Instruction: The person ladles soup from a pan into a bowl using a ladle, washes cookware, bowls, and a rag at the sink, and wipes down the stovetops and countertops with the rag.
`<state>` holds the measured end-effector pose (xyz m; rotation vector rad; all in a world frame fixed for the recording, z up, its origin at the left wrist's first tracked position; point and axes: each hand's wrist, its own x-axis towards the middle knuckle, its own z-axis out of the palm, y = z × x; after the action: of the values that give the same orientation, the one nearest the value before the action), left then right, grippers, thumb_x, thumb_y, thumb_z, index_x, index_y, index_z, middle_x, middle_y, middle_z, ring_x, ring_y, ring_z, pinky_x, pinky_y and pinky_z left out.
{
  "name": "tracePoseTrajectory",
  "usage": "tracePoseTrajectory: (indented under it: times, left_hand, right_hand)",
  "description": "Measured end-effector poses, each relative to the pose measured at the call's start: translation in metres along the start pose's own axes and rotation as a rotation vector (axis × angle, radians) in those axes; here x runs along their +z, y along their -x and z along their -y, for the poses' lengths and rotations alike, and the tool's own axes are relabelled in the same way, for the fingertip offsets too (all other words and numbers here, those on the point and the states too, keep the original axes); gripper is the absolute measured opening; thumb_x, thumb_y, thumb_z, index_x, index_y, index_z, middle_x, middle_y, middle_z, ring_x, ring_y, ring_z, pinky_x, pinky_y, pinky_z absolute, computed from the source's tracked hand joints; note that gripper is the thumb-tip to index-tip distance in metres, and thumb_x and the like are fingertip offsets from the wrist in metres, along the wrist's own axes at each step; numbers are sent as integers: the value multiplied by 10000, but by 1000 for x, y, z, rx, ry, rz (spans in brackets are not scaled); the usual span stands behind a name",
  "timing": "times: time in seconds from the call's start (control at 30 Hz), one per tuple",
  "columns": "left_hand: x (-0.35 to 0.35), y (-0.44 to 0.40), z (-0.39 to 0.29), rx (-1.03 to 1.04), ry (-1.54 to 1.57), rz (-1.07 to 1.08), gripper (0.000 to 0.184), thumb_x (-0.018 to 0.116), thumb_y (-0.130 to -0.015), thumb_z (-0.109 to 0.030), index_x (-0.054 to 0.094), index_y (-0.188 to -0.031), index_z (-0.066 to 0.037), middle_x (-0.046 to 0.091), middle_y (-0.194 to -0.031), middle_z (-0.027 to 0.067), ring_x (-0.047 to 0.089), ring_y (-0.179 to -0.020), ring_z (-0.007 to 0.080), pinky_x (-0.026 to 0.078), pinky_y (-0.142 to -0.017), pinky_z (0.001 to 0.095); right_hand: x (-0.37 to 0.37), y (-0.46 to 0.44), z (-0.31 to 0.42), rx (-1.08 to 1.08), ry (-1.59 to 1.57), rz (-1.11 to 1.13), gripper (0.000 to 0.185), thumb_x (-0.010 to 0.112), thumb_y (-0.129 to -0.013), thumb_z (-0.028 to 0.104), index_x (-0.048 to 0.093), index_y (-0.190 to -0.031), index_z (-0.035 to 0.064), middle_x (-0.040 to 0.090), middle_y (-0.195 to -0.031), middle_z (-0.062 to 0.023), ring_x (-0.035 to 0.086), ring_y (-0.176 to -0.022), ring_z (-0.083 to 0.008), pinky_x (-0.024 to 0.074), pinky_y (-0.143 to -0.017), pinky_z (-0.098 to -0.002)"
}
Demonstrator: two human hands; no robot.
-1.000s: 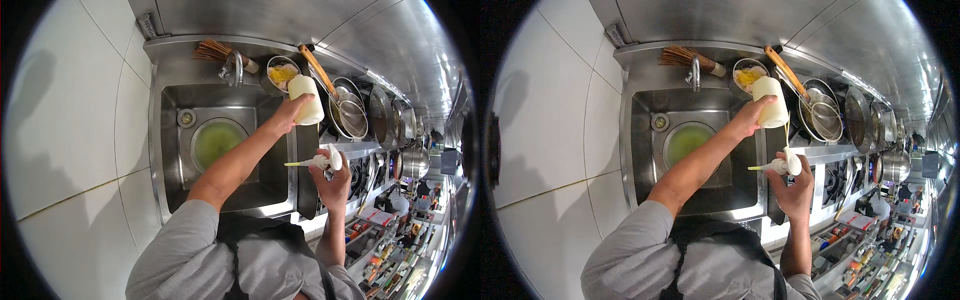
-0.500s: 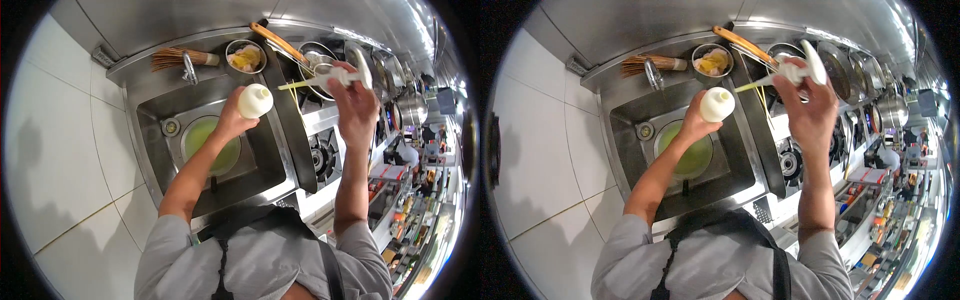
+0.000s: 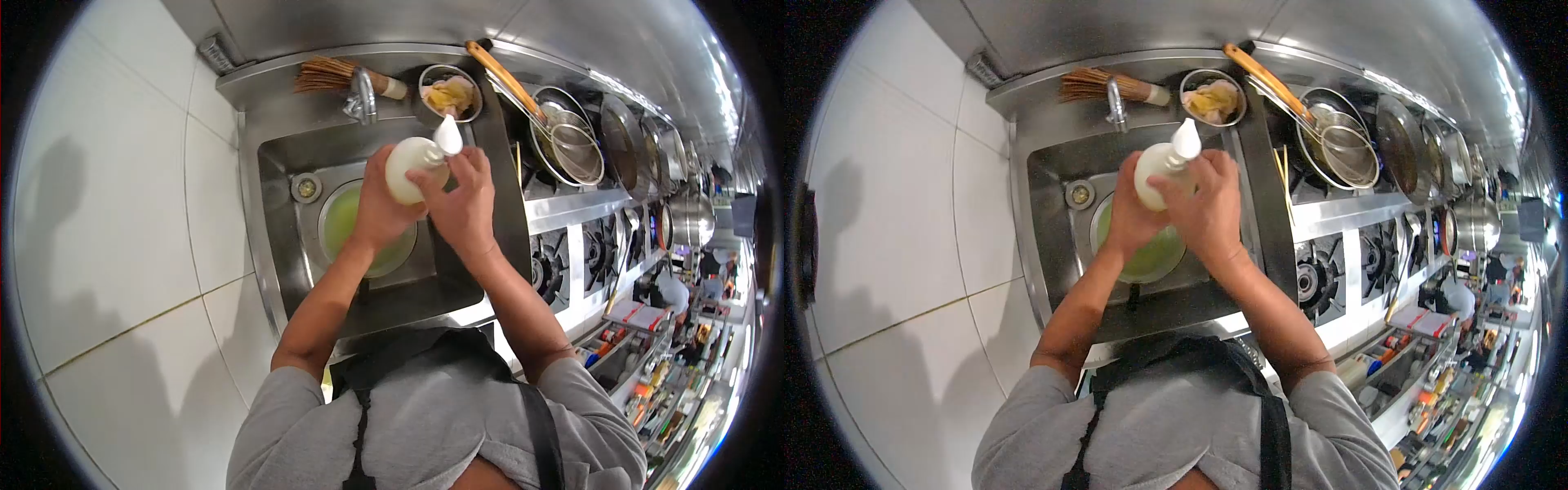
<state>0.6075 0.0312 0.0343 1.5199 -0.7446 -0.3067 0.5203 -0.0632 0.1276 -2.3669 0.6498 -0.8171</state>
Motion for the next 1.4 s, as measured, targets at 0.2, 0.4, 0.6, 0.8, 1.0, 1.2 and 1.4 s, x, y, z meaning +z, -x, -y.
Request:
tracePoseTrajectory:
  times: [0.2,0.4,0.6,0.8,1.0,1.2,1.4]
  left_hand:
    - [-49,9,10,-52,-31,-324,828,859,-642,-109,427,-1343,-12,546,-1234,152,572,-1135,296,461,-999,406]
    - [-113,-20,56,-111,-246,-570,862,891,-642,-136,408,-1339,19,565,-1234,195,606,-1095,298,479,-969,421]
    - [-159,-81,106,-117,-318,-747,850,905,-625,-167,421,-1299,18,580,-1203,185,604,-1078,310,474,-963,423]
    - [-187,-104,152,-17,-383,-795,921,908,-667,-247,382,-1355,65,500,-1304,216,524,-1205,314,402,-1056,414]
    - [-199,-113,96,96,-512,-789,660,855,-801,-319,546,-1248,56,578,-1158,192,571,-1076,312,443,-974,420]
    - [-212,-120,124,111,-719,-789,479,755,-879,-334,623,-1158,33,626,-1108,213,576,-1064,395,434,-958,492]
    - [-199,-114,109,128,-687,-794,690,802,-848,-335,487,-1327,48,542,-1291,255,494,-1209,404,378,-1046,513]
  right_hand:
    - [14,9,21,-182,-82,219,408,838,-776,192,704,-1111,4,624,-1050,-166,610,-989,-333,501,-862,-417]
    - [72,-78,16,-119,22,101,402,763,-832,265,673,-1092,-27,633,-1033,-227,598,-1017,-409,489,-891,-472]
    - [85,-126,-22,-205,262,226,334,668,-855,210,666,-1075,-41,641,-1058,-238,611,-1037,-423,493,-907,-498]
    - [61,-192,-71,-264,486,312,426,649,-913,211,635,-1328,117,655,-1206,-186,594,-1161,-392,473,-1014,-478]
    - [75,-219,-96,-404,480,243,437,629,-911,197,625,-1347,157,660,-1194,-179,590,-1145,-401,468,-1014,-490]
    - [68,-224,-97,-384,563,304,454,634,-934,262,604,-1382,198,664,-1154,-145,594,-1141,-376,485,-987,-476]
    - [45,-179,-55,-366,363,60,462,683,-902,248,614,-1343,130,617,-1253,-177,588,-1173,-392,492,-988,-486]
